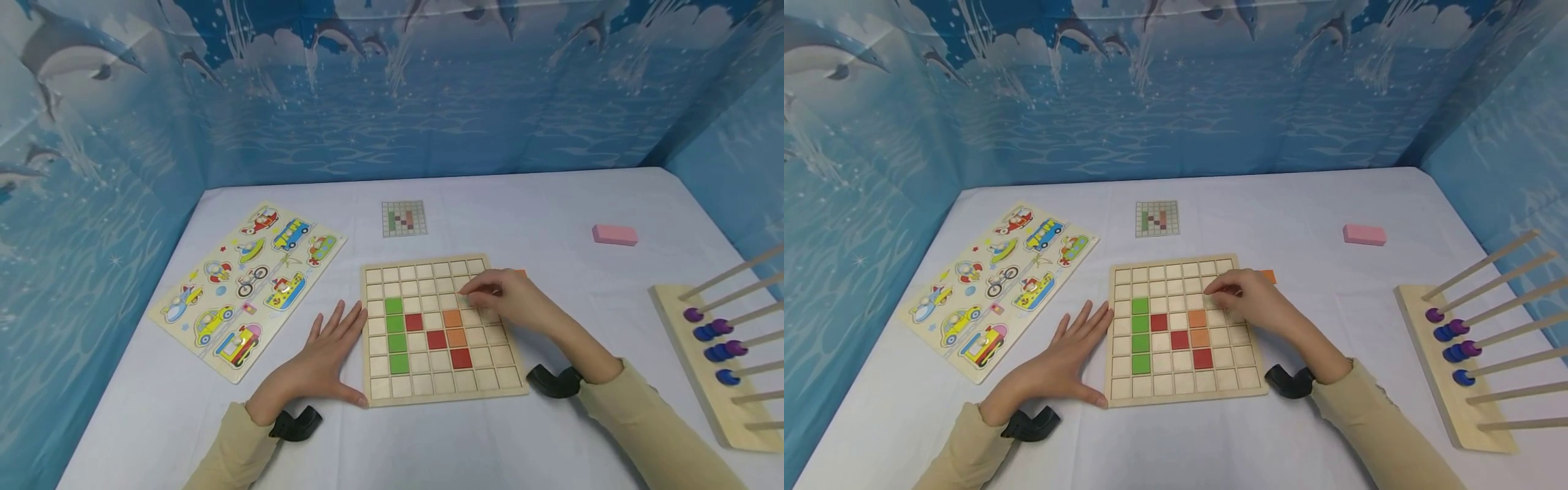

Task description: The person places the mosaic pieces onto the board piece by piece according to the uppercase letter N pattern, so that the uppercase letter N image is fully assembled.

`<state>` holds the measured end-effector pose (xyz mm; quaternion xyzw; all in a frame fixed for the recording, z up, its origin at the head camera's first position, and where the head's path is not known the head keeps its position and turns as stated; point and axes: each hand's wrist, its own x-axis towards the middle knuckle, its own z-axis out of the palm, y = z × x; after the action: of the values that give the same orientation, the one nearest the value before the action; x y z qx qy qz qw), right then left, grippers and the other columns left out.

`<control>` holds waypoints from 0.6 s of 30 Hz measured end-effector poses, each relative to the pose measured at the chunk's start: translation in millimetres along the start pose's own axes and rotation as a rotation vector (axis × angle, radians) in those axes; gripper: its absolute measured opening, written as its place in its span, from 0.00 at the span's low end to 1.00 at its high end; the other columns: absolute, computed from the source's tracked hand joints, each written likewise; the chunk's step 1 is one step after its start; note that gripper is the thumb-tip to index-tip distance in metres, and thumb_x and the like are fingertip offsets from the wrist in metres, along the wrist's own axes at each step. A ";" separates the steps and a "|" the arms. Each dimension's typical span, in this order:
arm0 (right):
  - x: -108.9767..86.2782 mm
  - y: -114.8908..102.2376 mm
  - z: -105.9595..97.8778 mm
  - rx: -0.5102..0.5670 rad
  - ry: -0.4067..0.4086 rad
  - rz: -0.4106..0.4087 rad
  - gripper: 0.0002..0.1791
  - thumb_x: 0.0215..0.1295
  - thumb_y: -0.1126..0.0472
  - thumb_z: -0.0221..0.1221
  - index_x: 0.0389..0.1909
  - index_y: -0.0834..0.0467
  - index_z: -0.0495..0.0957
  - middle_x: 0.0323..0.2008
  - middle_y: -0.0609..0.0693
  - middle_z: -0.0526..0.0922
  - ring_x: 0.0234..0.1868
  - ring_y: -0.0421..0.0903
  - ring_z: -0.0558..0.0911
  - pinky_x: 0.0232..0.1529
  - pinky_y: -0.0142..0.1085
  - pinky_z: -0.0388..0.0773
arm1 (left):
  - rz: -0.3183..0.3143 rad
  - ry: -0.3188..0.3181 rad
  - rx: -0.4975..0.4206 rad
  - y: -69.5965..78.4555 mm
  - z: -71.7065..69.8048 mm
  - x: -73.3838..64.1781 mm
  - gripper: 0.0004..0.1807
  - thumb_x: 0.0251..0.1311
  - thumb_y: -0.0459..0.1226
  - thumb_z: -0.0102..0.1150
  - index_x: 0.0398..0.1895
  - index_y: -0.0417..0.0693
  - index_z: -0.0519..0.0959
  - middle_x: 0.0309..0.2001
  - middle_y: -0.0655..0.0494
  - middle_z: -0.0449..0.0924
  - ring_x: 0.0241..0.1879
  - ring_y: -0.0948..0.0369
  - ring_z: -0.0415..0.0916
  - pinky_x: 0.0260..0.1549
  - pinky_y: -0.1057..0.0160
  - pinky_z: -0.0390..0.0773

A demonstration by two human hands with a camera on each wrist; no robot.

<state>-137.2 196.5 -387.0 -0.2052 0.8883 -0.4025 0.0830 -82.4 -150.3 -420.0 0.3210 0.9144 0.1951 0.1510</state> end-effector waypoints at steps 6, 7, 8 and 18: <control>-4.1 12.2 -25.9 -0.006 0.109 0.095 0.10 0.64 0.64 0.58 0.44 0.61 0.82 0.39 0.54 0.82 0.37 0.49 0.79 0.35 0.40 0.75 | -0.004 -0.003 0.002 -0.1 -0.1 0.2 0.73 0.30 0.65 0.70 0.74 0.42 0.38 0.74 0.50 0.29 0.69 0.50 0.19 0.61 0.41 0.27; -5.3 15.2 -30.0 0.002 0.127 0.115 0.11 0.65 0.62 0.58 0.45 0.61 0.81 0.39 0.55 0.82 0.36 0.50 0.79 0.34 0.39 0.75 | -0.004 -0.003 0.002 0.0 -0.3 0.1 0.73 0.30 0.65 0.70 0.74 0.42 0.38 0.74 0.50 0.29 0.69 0.50 0.19 0.61 0.41 0.27; -6.6 18.5 -33.6 0.013 0.145 0.134 0.12 0.66 0.61 0.57 0.46 0.61 0.81 0.38 0.56 0.82 0.36 0.51 0.79 0.34 0.39 0.75 | -0.004 -0.004 0.002 0.1 -0.4 0.1 0.73 0.31 0.65 0.70 0.74 0.42 0.38 0.74 0.50 0.29 0.69 0.50 0.19 0.61 0.41 0.27; -14.4 49.4 -49.5 0.035 0.216 0.271 0.18 0.68 0.57 0.55 0.53 0.63 0.77 0.49 0.60 0.77 0.41 0.49 0.73 0.32 0.34 0.70 | -0.001 -0.003 0.002 1.7 -1.4 -0.4 0.73 0.31 0.65 0.70 0.73 0.41 0.38 0.74 0.48 0.31 0.69 0.49 0.20 0.61 0.41 0.28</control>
<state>-154.4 265.7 -391.4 -0.0374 0.9045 -0.4226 0.0440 -81.7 -149.8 -418.0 0.3211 0.9144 0.1938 0.1521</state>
